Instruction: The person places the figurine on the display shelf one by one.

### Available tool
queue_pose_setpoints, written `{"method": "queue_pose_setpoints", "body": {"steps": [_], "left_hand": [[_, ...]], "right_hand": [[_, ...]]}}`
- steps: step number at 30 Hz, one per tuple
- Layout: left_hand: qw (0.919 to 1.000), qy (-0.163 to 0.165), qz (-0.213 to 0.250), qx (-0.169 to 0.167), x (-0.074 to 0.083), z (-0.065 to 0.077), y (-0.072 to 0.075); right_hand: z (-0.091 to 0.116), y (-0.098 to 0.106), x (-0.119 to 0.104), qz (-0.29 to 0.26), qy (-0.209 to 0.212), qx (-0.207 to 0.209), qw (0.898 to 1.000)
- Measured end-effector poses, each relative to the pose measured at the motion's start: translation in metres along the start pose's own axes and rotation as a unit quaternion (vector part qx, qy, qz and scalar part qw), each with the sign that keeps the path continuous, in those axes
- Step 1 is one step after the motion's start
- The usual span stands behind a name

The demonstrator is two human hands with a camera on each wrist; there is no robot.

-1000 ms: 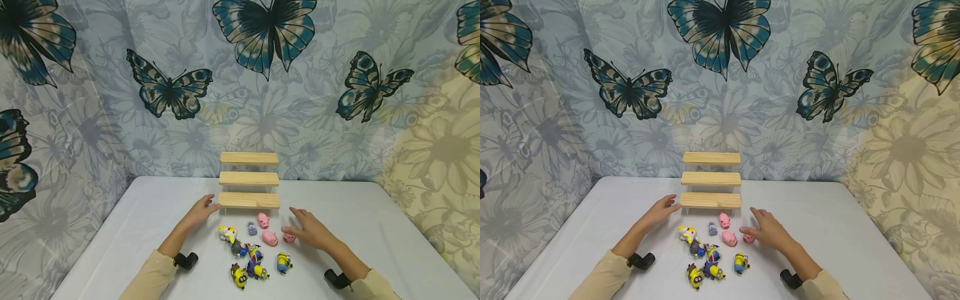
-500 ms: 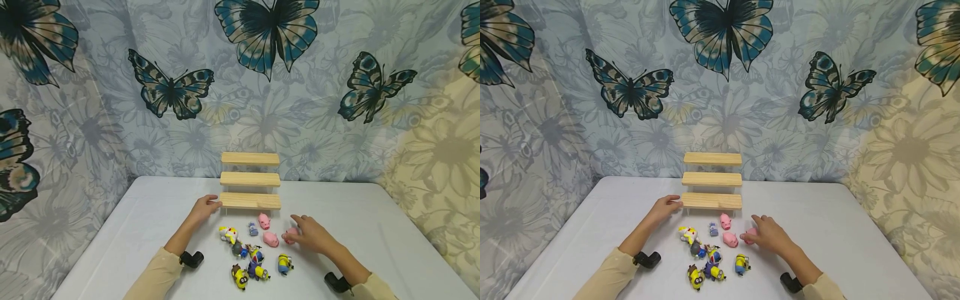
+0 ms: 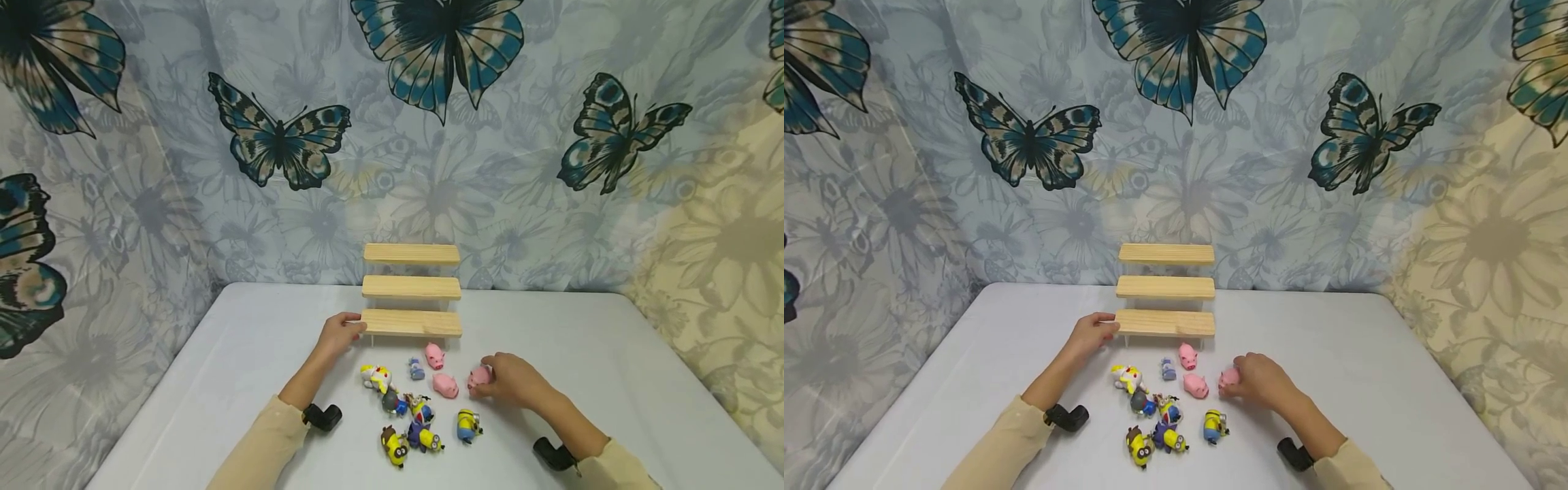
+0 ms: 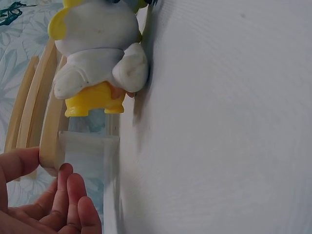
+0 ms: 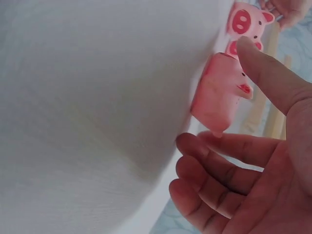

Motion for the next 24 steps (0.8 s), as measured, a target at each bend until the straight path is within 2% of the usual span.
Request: {"method": "queue_pose_setpoints", "body": {"steps": [9, 14, 19, 24], "left_hand": [[0.9998, 0.013, 0.010, -0.005, 0.0021, 0.0003, 0.0020], [0.9999, 0.010, 0.007, -0.003, 0.0048, -0.0003, 0.0032], [0.9999, 0.009, 0.007, 0.001, -0.0018, 0.0017, 0.0009], [0.9999, 0.004, 0.009, 0.007, 0.0001, 0.0027, 0.0012]], "right_hand": [[0.0000, 0.0002, -0.0011, 0.002, 0.008, -0.001, 1.000], [-0.0013, 0.0024, -0.0022, 0.007, 0.006, 0.013, 1.000], [0.0006, -0.0005, -0.0048, 0.003, 0.006, 0.018, 1.000], [0.0016, -0.0004, -0.0059, 0.014, 0.024, 0.027, 0.999]]}}
Point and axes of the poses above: each hand's wrist, its own z-axis away from the middle knuckle, its own y-axis out of the back of the hand, x = y × z, the point moved 4 cm from there along -z, towards the middle knuckle, and after that the axes turned 15 degrees about -z, right-handed, at the moved point
